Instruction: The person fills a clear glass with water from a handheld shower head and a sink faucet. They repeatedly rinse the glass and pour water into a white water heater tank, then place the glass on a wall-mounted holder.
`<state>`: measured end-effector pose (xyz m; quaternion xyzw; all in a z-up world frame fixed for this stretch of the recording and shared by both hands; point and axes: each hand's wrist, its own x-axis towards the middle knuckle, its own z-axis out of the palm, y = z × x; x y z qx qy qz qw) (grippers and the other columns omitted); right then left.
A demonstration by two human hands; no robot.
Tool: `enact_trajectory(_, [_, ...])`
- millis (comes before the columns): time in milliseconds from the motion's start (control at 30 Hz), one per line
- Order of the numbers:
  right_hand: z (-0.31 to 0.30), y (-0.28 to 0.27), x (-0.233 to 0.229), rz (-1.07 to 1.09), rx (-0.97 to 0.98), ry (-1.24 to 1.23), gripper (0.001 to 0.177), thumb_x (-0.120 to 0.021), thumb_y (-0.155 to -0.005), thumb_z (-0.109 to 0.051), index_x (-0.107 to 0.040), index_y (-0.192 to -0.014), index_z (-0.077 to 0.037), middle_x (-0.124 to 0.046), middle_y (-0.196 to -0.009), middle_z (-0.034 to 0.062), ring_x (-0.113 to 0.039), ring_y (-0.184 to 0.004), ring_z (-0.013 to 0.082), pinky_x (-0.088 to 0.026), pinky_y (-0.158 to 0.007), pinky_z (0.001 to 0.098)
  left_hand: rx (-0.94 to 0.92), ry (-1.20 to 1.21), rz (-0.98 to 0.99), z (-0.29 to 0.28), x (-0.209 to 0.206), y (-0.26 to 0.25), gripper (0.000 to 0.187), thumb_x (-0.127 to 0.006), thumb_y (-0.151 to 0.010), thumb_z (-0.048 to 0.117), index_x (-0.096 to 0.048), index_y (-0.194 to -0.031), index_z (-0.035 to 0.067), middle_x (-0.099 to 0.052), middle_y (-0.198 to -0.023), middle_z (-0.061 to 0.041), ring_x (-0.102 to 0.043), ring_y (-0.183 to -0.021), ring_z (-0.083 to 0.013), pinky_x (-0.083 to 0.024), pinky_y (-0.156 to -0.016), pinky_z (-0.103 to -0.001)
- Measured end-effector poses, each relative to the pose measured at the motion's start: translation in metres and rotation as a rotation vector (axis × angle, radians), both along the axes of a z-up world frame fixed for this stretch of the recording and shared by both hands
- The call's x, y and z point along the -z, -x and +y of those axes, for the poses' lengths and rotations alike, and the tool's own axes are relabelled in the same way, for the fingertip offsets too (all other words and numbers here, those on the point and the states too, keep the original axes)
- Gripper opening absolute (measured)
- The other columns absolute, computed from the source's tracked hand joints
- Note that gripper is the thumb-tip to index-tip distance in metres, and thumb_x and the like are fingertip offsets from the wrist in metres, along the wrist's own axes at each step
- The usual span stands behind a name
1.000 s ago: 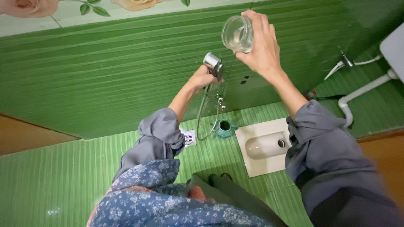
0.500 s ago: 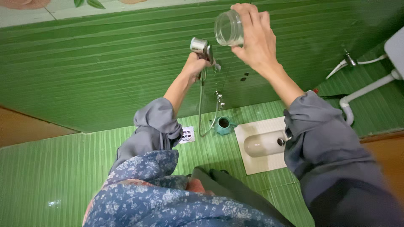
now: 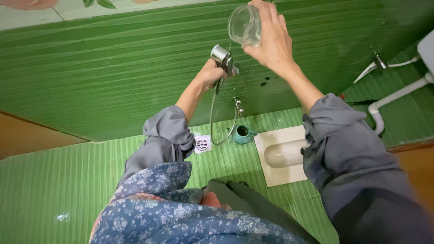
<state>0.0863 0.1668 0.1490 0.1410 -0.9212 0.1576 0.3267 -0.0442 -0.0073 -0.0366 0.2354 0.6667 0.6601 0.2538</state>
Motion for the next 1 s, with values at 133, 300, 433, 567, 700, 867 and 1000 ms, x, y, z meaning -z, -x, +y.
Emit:
enact_trajectory(133, [0.000, 0.001, 0.001, -0.014, 0.020, -0.008, 0.096, -0.094, -0.071, -0.013, -0.041, -0.151, -0.017, -0.047, -0.146, 0.0092, -0.054, -0.115, 0.0392, -0.055, -0.092, 0.0509, -0.016, 0.053, -0.016, 0.000, -0.004, -0.002, 0.034, -0.062, -0.069, -0.013, -0.073, -0.099, 0.000, -0.079, -0.101, -0.011, -0.075, -0.100, -0.0229, -0.057, -0.091, -0.034])
enact_trajectory(300, [-0.009, -0.014, -0.007, 0.012, 0.019, -0.087, 0.096, -0.091, -0.070, -0.010, -0.042, -0.152, -0.017, -0.048, -0.146, 0.0080, -0.052, -0.112, 0.0375, -0.058, -0.085, 0.0465, -0.010, -0.013, -0.024, 0.000, -0.006, -0.003, 0.031, -0.067, -0.070, -0.010, -0.071, -0.098, 0.001, -0.077, -0.101, -0.011, -0.074, -0.101, -0.0231, -0.057, -0.092, -0.034])
enact_trajectory(433, [-0.017, -0.021, -0.011, 0.049, 0.028, -0.183, 0.097, -0.091, -0.069, -0.011, -0.043, -0.153, -0.017, -0.049, -0.141, 0.0050, -0.051, -0.112, 0.0350, -0.057, -0.085, 0.0463, -0.084, -0.008, 0.043, 0.004, 0.003, 0.003, 0.027, -0.067, -0.073, -0.006, -0.073, -0.098, 0.001, -0.077, -0.097, -0.008, -0.072, -0.095, -0.0202, -0.055, -0.088, -0.033])
enact_trajectory(567, [-0.020, -0.021, -0.007, 0.056, 0.038, -0.227, 0.095, -0.090, -0.070, -0.011, -0.044, -0.153, -0.016, -0.050, -0.139, 0.0055, -0.051, -0.112, 0.0354, -0.057, -0.083, 0.0459, -0.195, -0.018, 0.054, 0.009, 0.006, 0.011, 0.025, -0.071, -0.071, -0.004, -0.073, -0.095, 0.002, -0.074, -0.091, -0.006, -0.068, -0.086, -0.0183, -0.054, -0.080, -0.035])
enact_trajectory(700, [-0.014, -0.017, 0.007, 0.018, 0.046, -0.162, 0.094, -0.091, -0.070, -0.014, -0.043, -0.151, -0.011, -0.049, -0.139, 0.0104, -0.051, -0.109, 0.0370, -0.057, -0.083, 0.0471, -0.225, 0.067, 0.049, 0.008, -0.002, 0.012, 0.022, -0.070, -0.075, 0.000, -0.075, -0.097, 0.002, -0.073, -0.089, -0.007, -0.064, -0.081, -0.0184, -0.051, -0.073, -0.035])
enact_trajectory(867, [-0.004, -0.013, 0.022, -0.037, 0.083, -0.116, 0.093, -0.093, -0.071, -0.016, -0.042, -0.149, -0.008, -0.049, -0.139, 0.0098, -0.051, -0.111, 0.0378, -0.057, -0.083, 0.0484, -0.305, 0.020, 0.090, 0.002, -0.003, 0.010, 0.022, -0.074, -0.075, 0.003, -0.075, -0.096, 0.005, -0.076, -0.092, -0.004, -0.067, -0.085, -0.0157, -0.054, -0.079, -0.033])
enact_trajectory(1000, [-0.005, -0.015, 0.022, -0.022, 0.070, -0.113, 0.094, -0.093, -0.069, -0.014, -0.044, -0.149, -0.009, -0.050, -0.140, 0.0097, -0.051, -0.112, 0.0384, -0.057, -0.079, 0.0473, -0.354, -0.059, 0.120, 0.002, 0.001, 0.018, 0.023, -0.075, -0.075, 0.003, -0.074, -0.098, 0.007, -0.076, -0.094, -0.004, -0.068, -0.086, -0.0160, -0.054, -0.081, -0.033])
